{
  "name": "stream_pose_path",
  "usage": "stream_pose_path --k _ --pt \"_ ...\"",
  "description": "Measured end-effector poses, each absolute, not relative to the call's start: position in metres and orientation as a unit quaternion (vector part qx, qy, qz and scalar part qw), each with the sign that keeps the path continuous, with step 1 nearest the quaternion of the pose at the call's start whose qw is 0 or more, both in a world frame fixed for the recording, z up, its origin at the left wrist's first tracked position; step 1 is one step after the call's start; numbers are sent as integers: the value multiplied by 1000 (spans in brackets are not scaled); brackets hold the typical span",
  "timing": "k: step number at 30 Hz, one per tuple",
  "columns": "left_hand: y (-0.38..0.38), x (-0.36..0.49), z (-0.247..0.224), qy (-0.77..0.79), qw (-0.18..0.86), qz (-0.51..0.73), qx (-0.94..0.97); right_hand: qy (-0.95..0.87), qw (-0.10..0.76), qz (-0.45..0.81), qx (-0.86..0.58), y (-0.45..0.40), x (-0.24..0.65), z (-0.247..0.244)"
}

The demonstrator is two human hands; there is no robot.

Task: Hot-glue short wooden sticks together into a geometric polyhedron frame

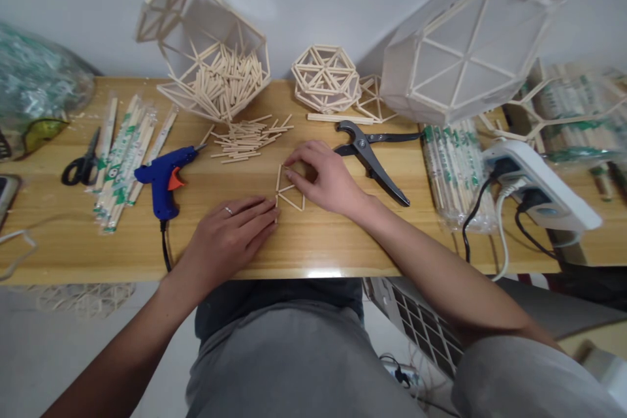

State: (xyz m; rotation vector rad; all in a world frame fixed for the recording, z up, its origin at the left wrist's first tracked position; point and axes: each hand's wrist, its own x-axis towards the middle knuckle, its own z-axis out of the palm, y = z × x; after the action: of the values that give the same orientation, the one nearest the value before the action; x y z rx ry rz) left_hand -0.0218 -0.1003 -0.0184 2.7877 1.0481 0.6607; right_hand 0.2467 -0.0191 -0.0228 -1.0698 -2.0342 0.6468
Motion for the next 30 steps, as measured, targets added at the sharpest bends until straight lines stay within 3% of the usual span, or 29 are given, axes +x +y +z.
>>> stream_pose_path --k 30 --pt "-102 -22 -22 352 50 218 909 -795 365 249 -416 -18 247 -23"
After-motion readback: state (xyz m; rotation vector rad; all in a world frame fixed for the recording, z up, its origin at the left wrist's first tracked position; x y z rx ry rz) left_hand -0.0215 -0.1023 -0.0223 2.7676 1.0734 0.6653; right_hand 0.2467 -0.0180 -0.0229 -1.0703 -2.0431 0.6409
